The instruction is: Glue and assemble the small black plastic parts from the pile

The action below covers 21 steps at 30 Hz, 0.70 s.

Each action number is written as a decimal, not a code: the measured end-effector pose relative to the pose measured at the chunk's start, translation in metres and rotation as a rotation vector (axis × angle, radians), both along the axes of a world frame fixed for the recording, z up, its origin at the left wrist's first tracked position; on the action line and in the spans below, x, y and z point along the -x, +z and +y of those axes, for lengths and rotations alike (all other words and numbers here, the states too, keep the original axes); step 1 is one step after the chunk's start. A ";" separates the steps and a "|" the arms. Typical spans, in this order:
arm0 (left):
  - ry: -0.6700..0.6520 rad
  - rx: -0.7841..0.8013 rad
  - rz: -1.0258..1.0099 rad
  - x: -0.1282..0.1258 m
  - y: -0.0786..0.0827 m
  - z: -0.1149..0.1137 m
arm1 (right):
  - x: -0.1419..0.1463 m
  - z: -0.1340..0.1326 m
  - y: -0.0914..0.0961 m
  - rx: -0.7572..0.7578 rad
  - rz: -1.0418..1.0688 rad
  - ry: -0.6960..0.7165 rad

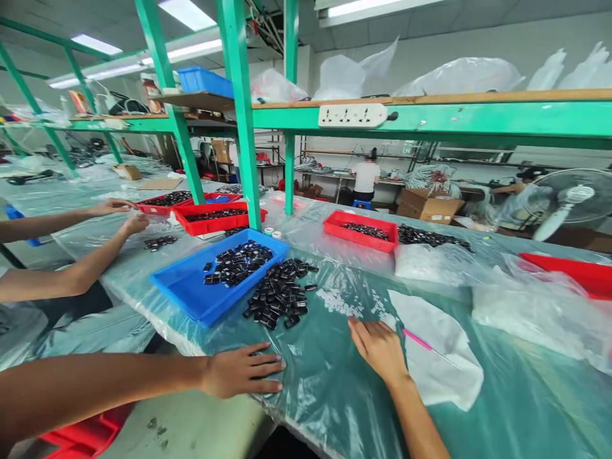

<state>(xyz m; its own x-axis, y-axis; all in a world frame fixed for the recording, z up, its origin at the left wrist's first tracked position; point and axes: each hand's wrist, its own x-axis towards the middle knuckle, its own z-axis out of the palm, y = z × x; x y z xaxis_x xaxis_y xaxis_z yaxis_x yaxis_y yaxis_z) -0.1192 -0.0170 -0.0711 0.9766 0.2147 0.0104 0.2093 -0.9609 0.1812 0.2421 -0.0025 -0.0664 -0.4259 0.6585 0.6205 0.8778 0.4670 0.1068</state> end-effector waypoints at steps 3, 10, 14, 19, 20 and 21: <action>-0.006 -0.106 0.041 0.000 0.002 -0.002 | 0.001 0.000 0.004 0.036 0.013 -0.038; 0.009 -0.492 0.112 0.003 -0.012 0.004 | 0.004 0.004 0.003 0.087 0.054 -0.116; 0.112 -0.581 0.084 0.001 -0.017 -0.002 | 0.016 0.005 0.005 0.118 0.030 -0.067; 0.161 -0.598 0.100 0.005 -0.024 0.000 | 0.034 0.005 0.010 0.159 0.013 -0.011; 0.177 -0.588 0.080 0.008 -0.028 0.003 | 0.036 0.005 0.011 0.170 0.009 -0.004; 0.186 -0.568 0.048 0.011 -0.031 0.007 | 0.038 0.005 0.012 0.183 0.005 0.004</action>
